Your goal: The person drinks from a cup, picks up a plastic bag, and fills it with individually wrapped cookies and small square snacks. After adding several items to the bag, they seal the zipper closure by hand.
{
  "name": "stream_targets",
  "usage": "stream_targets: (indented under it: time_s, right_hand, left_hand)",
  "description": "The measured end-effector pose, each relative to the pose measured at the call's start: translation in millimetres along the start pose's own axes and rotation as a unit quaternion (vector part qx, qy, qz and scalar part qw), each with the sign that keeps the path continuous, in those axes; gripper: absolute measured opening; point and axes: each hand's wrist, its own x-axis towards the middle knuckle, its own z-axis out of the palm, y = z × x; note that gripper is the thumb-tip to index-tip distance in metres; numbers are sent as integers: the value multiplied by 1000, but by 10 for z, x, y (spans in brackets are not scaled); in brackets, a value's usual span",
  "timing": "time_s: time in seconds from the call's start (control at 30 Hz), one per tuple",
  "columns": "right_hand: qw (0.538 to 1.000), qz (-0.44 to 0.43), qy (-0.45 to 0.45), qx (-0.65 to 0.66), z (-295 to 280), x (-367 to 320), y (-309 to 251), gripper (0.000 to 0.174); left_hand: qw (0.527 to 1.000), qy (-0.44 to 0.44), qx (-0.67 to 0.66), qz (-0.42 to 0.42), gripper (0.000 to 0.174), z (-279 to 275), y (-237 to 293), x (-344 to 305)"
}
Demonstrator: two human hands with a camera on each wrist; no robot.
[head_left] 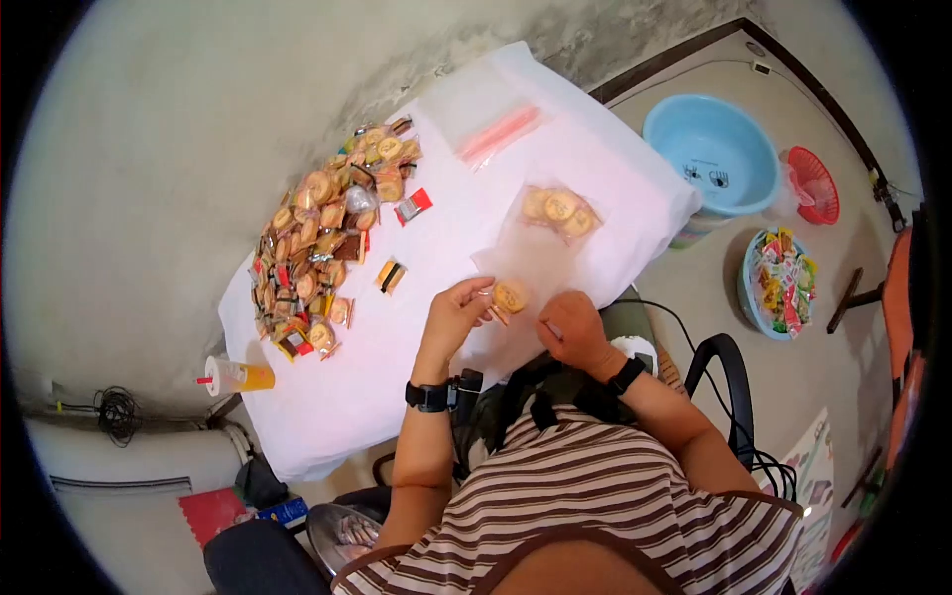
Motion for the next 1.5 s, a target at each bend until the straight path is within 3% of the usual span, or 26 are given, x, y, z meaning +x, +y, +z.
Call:
stream_targets:
  time_s: [0.33, 0.43, 0.5, 0.63, 0.67, 0.7, 0.77, 0.83, 0.93, 1.17, 1.3, 1.37, 1.4, 1.47, 1.5]
  right_hand:
    - [1000, 9, -2, 24, -43, 33, -45, 12]
    - [999, 9, -18, 31, -16, -9, -29, 12]
    - [999, 2, -11, 34, 1, -18, -19, 11]
    - [999, -9, -19, 38, -39, -11, -22, 10]
    - [999, -15, -22, 46, -45, -24, -10, 10]
    - [999, -11, -15, 29, -43, -46, 15, 10]
    - [999, -19, -16, 33, 5, -78, 57, 10]
    - [999, 29, -13, 18, 14, -142, 111, 11]
    - [999, 26, 14, 14, 26, -118, 161, 12]
    - [999, 44, 1, -22, 72, 143, 342, 12]
    - [999, 35, -3, -10, 202, 273, 341, 12]
    - [1000, 28, -9, 10, 257, 286, 340, 12]
    - [999, 42, -21, 18, 292, 282, 331, 12]
    - [997, 54, -36, 31, 336, 252, 308, 11]
    - [998, 52, -30, 30, 344, 227, 313, 11]
  left_hand:
    - [999, -25, -11, -27, 25, 140, -295, 141]
    - [1000, -9, -24, -7, 26, 298, -328, 296]
    - [992, 59, -107, -9, 19, 467, -267, 382]
    - [999, 3, -46, 23, 18, 722, -492, 690]
    - [972, 64, 116, 192, 19, 783, -674, 817]
    - [888, 126, 279, 343, 21, 791, -791, 889]
    - [874, 110, 254, 399, 23, 792, -836, 952]
    - [978, 93, 142, 124, 22, 873, -500, 892]
    - [982, 156, 61, 86, 16, 995, -519, 1086]
    - [942, 303, 22, 140, 7, 954, -270, 1335]
    - [939, 319, -6, 131, 8, 759, -236, 1308]
    - [940, 242, 116, 211, 10, 633, -382, 1262]
    - [939, 249, 116, 209, 10, 532, -379, 1126]
    - [924, 100, 282, 239, 22, 247, -366, 639]
    - [924, 72, 279, 252, 25, 99, -474, 457]
